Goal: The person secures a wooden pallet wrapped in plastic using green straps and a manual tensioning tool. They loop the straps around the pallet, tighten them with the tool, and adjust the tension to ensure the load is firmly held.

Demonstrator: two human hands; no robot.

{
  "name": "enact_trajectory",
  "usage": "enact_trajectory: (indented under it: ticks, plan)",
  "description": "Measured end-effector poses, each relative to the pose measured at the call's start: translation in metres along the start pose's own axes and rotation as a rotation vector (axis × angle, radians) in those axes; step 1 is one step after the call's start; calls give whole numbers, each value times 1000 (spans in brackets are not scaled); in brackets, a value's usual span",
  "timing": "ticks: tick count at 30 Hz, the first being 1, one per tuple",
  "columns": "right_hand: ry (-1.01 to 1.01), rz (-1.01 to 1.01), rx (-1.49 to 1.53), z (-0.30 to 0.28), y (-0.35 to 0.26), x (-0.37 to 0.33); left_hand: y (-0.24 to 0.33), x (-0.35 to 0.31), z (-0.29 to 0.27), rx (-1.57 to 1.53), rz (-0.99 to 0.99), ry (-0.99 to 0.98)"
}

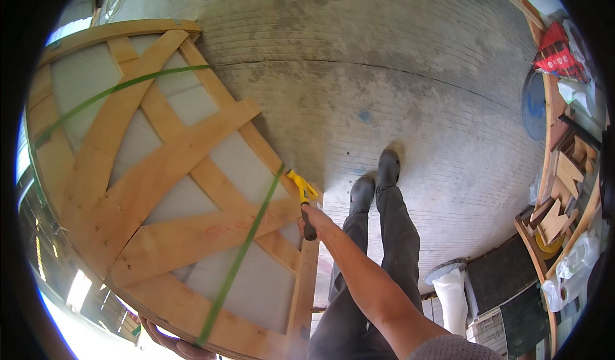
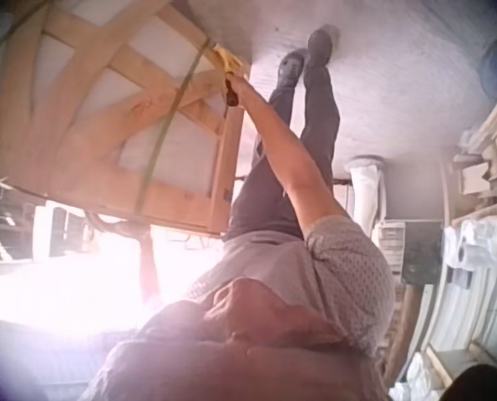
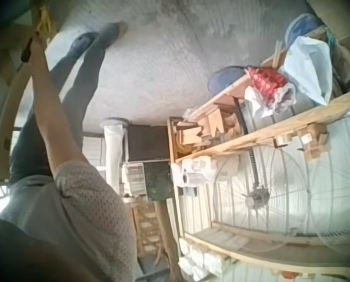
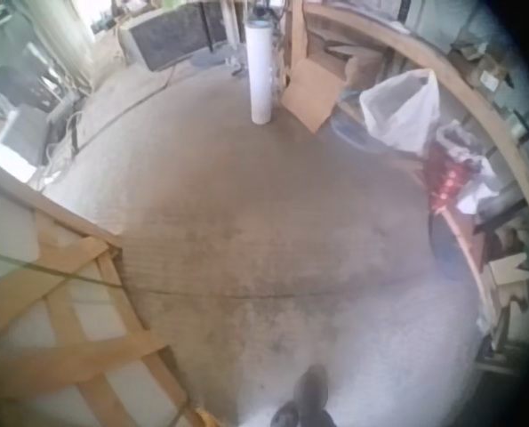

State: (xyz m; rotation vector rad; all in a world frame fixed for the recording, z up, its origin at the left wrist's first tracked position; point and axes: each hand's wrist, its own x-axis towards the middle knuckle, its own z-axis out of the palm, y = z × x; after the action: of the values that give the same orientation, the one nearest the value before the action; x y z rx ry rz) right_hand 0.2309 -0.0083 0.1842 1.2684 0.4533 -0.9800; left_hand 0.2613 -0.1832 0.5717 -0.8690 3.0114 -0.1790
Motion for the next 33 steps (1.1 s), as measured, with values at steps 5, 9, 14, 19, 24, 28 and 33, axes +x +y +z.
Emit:
enact_trajectory:
  ticks: [5,9,14,19,24,28,33]
  plan:
    - [-18,-31,-84,18,-10,8,-6,9,0,-4,18,5]
    - [35,15,55,3,4,-14,-5,13,-1,4,31,-5]
    - [-23,-40,-39,14,-5,-6,-7,7,1,-11,30,-7]
    - [18,-18,-93,-12,11,5,-1,1,-3,-15,27,-4]
    - [194,-103,-153,-27,47,-19,-1,0,-9,-45,28,-3]
    - [281,-114,-232,-55,61,-50,-5,-7,-13,31,138,-9]
    - [271,-246,-296,-88,56,-111,-15,-15,-16,-180,-18,64]
